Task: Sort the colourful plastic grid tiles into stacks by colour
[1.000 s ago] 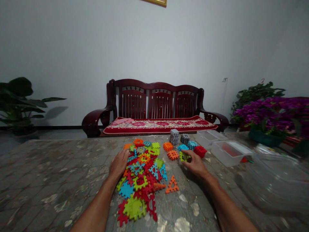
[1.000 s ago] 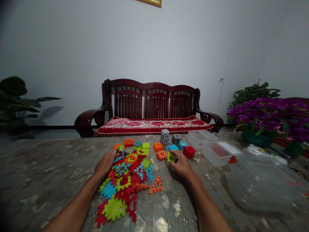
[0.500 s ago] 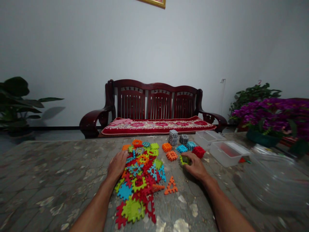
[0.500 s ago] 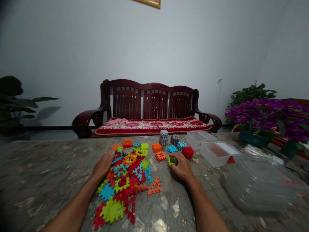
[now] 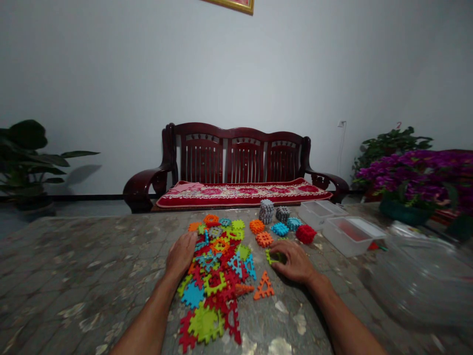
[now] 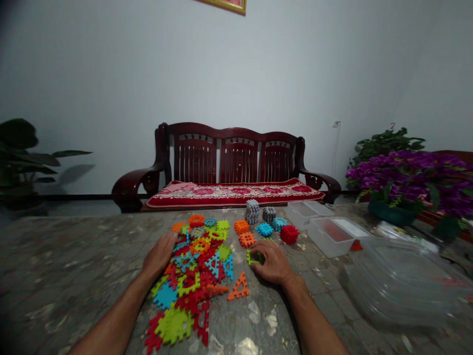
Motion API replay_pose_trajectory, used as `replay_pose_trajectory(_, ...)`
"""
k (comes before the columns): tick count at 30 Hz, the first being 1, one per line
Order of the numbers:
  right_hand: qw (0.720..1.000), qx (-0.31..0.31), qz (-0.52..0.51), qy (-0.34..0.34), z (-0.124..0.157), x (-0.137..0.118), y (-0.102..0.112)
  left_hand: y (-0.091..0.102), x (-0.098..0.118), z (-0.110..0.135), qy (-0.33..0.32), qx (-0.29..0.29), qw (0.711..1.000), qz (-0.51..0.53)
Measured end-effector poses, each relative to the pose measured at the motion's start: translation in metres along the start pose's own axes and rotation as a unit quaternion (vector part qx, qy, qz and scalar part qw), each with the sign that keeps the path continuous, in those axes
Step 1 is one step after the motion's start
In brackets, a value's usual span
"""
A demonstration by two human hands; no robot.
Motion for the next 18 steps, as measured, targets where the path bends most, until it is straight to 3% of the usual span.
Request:
replay_pose_trajectory(8, 0.995, 0.094, -0.001, -0.019, -0.018, -0.003, 0.018, -0.002, -0.005, -0.002, -0.001, 0.005, 1.0, 0.002)
replay_pose_trajectory(18, 0.98, 0.002, 0.197, -0.002, -0.076, -0.013, -0.013, -0.005, -0.007, -0.002, 0.005, -0.003, 1.0, 0.005)
Point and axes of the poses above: each hand's wrist, its own z-axis away from the middle knuckle, its own y-axis out of the back of the hand, x = y × z, the point moved 9 cm from there along -z, towards the middle knuckle, and after that the axes turned 8 degrees about -y, right-handed, at the moved point
